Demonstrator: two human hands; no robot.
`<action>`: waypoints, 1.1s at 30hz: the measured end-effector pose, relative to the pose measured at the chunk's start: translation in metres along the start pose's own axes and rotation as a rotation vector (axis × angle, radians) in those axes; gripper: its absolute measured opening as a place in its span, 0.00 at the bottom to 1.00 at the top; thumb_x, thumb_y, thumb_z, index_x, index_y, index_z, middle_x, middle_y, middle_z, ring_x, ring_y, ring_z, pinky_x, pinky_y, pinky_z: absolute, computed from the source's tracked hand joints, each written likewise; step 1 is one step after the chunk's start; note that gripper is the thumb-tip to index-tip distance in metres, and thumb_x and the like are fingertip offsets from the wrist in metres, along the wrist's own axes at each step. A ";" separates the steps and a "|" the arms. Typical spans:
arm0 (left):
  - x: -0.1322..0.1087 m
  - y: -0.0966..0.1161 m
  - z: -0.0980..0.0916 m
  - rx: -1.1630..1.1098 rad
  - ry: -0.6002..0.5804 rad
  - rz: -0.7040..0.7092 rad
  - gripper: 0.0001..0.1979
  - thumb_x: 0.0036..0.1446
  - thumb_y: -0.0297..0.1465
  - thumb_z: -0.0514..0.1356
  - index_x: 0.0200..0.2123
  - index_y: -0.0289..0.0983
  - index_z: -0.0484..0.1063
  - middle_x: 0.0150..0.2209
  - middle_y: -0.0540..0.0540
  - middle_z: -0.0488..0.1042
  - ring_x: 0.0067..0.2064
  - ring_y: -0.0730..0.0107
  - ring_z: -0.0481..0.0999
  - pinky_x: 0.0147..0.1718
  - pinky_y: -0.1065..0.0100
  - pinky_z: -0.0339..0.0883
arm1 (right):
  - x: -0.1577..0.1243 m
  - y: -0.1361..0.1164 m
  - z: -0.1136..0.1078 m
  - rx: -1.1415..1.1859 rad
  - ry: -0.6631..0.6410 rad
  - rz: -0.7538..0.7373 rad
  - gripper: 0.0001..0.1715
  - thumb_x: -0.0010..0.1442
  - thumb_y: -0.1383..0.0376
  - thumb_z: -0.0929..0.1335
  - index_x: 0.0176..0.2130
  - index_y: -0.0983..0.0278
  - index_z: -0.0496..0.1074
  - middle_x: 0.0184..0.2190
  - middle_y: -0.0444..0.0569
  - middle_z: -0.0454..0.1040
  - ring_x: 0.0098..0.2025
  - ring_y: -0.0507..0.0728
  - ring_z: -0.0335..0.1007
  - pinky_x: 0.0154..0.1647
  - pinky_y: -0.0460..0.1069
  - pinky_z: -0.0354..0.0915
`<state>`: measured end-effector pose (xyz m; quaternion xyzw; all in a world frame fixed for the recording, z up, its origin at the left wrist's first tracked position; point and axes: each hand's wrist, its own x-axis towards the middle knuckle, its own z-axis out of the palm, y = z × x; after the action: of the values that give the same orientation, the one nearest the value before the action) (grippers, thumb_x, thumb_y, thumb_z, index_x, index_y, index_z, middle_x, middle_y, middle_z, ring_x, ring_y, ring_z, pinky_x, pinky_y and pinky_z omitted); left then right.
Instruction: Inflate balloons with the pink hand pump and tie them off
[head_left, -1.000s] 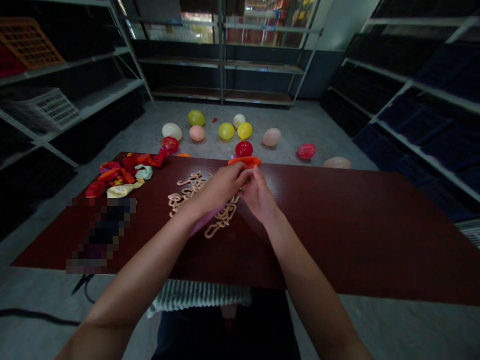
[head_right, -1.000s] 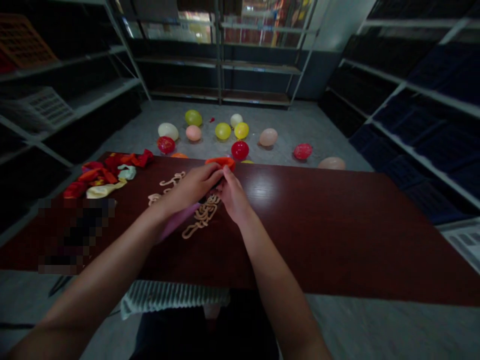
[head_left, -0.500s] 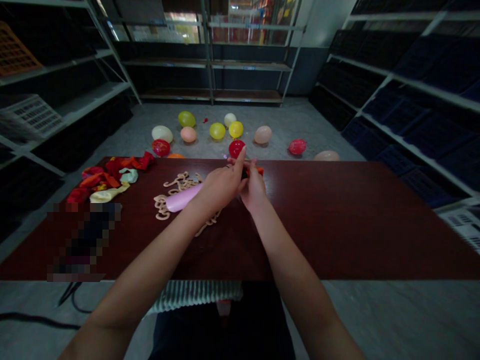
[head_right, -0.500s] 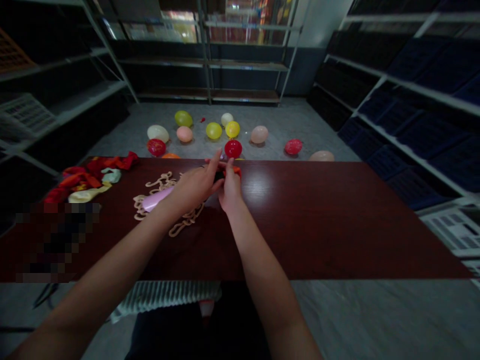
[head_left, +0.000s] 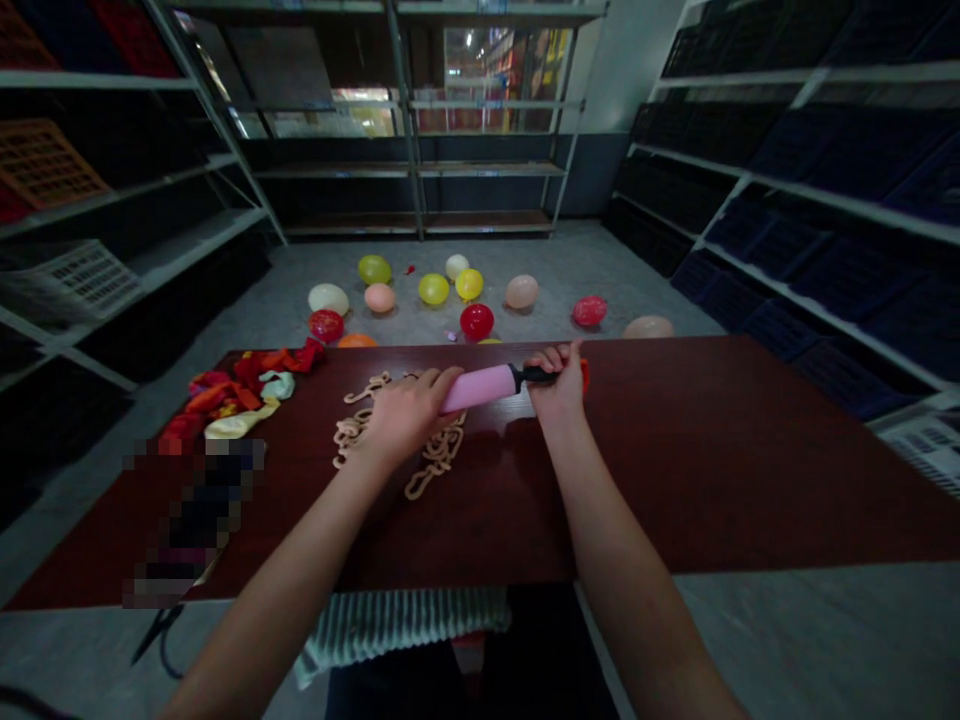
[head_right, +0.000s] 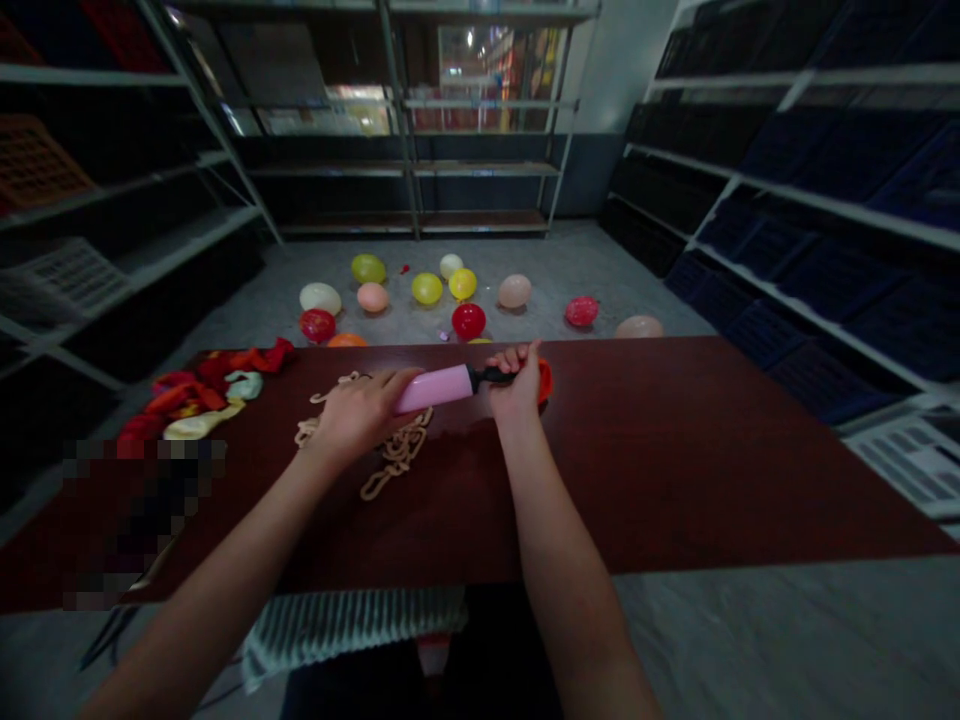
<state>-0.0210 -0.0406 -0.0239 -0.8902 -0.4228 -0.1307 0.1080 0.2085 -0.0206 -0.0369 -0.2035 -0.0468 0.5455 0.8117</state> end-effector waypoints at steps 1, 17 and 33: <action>0.002 0.000 0.003 0.007 0.019 0.020 0.26 0.66 0.44 0.60 0.63 0.39 0.67 0.50 0.38 0.78 0.46 0.51 0.80 0.40 0.59 0.70 | -0.001 -0.002 0.000 0.001 -0.011 0.002 0.33 0.67 0.54 0.67 0.19 0.62 0.50 0.11 0.33 0.48 0.14 0.45 0.46 0.19 0.42 0.59; -0.013 -0.052 0.013 -0.429 0.242 -0.007 0.27 0.59 0.45 0.66 0.57 0.38 0.73 0.53 0.40 0.78 0.51 0.53 0.79 0.52 0.58 0.71 | 0.044 -0.066 0.012 -0.071 -0.045 -0.076 0.33 0.69 0.62 0.64 0.21 0.61 0.39 0.10 0.32 0.45 0.12 0.43 0.43 0.16 0.40 0.54; 0.001 -0.020 0.031 -1.369 0.638 -0.722 0.22 0.66 0.45 0.50 0.30 0.37 0.75 0.33 0.44 0.79 0.38 0.62 0.79 0.41 0.64 0.72 | 0.017 -0.020 0.016 -0.093 -0.150 -0.105 0.35 0.70 0.56 0.64 0.19 0.61 0.42 0.11 0.34 0.42 0.14 0.45 0.39 0.17 0.41 0.54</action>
<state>-0.0321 -0.0180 -0.0514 -0.4894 -0.4581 -0.6311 -0.3904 0.2284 -0.0071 -0.0169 -0.1970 -0.1431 0.5133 0.8229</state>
